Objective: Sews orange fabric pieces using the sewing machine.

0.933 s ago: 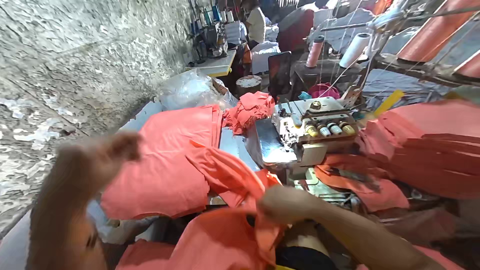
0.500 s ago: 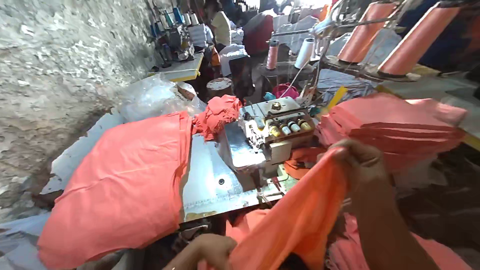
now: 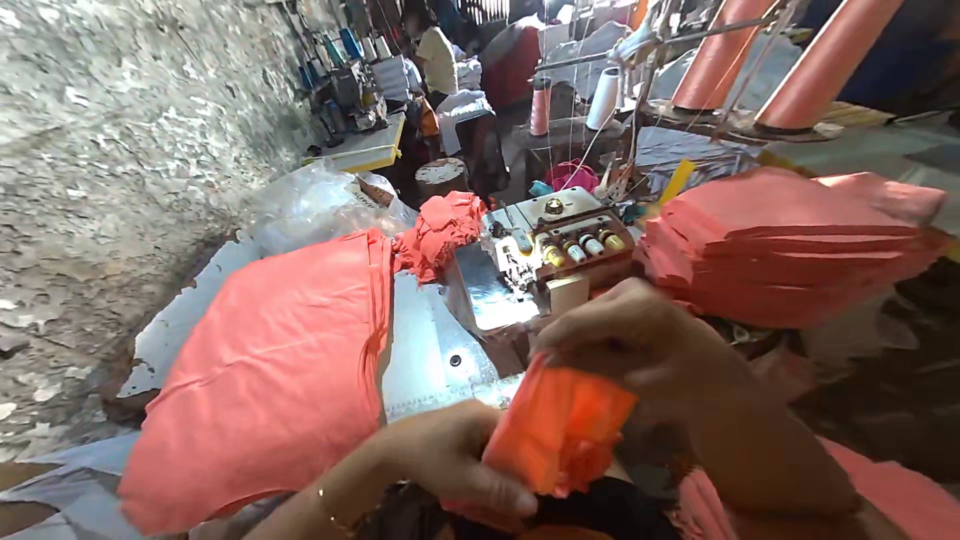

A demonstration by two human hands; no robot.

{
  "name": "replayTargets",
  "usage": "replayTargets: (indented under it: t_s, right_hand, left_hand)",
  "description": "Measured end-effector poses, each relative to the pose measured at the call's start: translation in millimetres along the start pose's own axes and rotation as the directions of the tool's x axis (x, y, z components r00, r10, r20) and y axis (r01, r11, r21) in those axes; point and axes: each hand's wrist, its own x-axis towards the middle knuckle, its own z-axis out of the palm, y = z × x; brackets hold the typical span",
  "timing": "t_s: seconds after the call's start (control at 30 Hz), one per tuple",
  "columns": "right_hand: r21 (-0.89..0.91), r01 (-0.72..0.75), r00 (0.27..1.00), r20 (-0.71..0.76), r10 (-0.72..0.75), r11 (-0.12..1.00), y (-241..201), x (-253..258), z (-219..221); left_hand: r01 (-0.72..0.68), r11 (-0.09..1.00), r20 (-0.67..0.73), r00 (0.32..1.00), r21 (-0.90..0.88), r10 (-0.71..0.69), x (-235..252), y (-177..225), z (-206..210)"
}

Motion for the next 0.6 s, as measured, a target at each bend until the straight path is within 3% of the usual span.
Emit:
replayTargets:
  t_s: [0.1, 0.17, 0.23, 0.27, 0.3, 0.33, 0.37, 0.4, 0.43, 0.5, 0.53, 0.6]
  right_hand:
    - [-0.044, -0.175, 0.917, -0.371, 0.146, 0.984, -9.4, -20.2, -42.5]
    - [0.036, -0.23, 0.74, -0.643, 0.199, 0.973, -13.7, -24.2, -60.5]
    - [0.136, -0.228, 0.515, -0.823, 0.238, 0.964, -15.2, -14.3, -59.9]
    - [0.149, -0.24, 0.496, -0.831, 0.253, 0.959, -18.4, -8.7, -51.6]
    - [0.141, -0.253, 0.573, -0.775, 0.266, 0.957, -22.9, -6.8, -39.8]
    - [0.141, -0.239, 0.714, -0.645, 0.272, 0.961, -27.2, -8.3, -27.5]
    - [0.184, -0.204, 0.856, -0.444, 0.266, 0.962, -30.9, -10.2, -16.4]
    - [0.284, -0.158, 0.948, -0.225, 0.226, 0.946, -33.1, -10.7, -7.3]
    - [0.38, -0.139, 0.98, -0.078, 0.182, 0.915, -33.3, -10.7, 0.0]
    - [0.477, -0.153, 0.981, -0.03, 0.19, 0.866, -26.9, -17.4, 8.9]
    - [0.48, -0.183, 0.968, -0.062, 0.241, 0.858, -19.2, -25.0, 11.6]
    - [0.507, -0.283, 0.906, -0.137, 0.4, 0.814, 2.8, -45.4, 18.4]
  left_hand:
    - [0.247, 0.968, 0.164, 0.958, -0.05, -0.236, -36.8, -28.2, 0.9]
    - [0.281, 0.954, 0.217, 0.943, -0.108, -0.253, -65.8, -38.4, -6.8]
    - [0.245, 0.947, 0.135, 0.966, -0.207, -0.22, -95.1, -20.6, -23.2]
    - [0.205, 0.958, 0.007, 0.978, -0.2, -0.208, -112.8, -4.9, -38.3]
    - [0.153, 0.981, -0.177, 0.969, -0.118, -0.173, -131.0, 10.4, -58.2]
    - [0.147, 0.988, -0.358, 0.926, 0.055, -0.118, -142.3, 28.8, -83.3]
    - [0.199, 0.946, -0.521, 0.853, 0.257, -0.038, -146.4, 45.4, -111.0]
    - [0.321, 0.837, -0.663, 0.746, 0.444, 0.065, -139.8, 61.2, -134.8]
    - [0.502, 0.681, -0.778, 0.607, 0.534, 0.162, -120.1, 78.8, -149.2]
    - [0.711, 0.538, -0.891, 0.385, 0.453, 0.241, -65.7, 97.2, -164.7]
    - [0.716, 0.524, -0.887, 0.352, 0.461, 0.3, -44.7, 85.0, -178.8]
    - [0.653, 0.542, -0.847, 0.36, 0.529, 0.391, -7.6, 31.5, -212.9]
